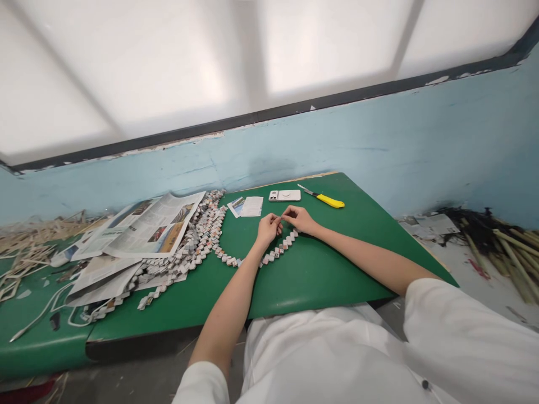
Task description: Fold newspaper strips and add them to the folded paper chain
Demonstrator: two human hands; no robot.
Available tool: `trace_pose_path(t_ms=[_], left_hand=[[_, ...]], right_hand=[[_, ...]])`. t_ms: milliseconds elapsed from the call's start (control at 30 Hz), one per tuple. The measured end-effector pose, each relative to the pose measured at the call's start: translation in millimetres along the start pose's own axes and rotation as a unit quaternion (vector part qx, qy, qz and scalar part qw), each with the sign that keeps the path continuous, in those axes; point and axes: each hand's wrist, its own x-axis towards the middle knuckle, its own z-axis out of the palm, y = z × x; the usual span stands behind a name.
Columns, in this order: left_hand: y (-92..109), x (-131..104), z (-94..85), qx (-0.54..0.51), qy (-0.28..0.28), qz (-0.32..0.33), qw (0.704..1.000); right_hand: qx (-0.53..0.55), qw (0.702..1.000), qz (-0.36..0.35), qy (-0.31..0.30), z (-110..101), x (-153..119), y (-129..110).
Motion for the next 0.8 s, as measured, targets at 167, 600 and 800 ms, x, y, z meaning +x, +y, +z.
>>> trace_pose_path(t_ms=[167,600,800], left_hand=[[0,-3,-0.7,0.095,0.023,0.029,0.995],[4,-10,-4.8,0.226,-0.017,0.079,0.971],[6,-9,-5.3,0.233,0.005,0.055,0.971]], right_hand=[[0.006,1.0,-0.017,-0.026,-2,-5,-13],[-0.123,0.987,-0.035,-0.101,3,-6,-9],[-0.127,0.986,-0.044,-0.097,4,-5,-6]])
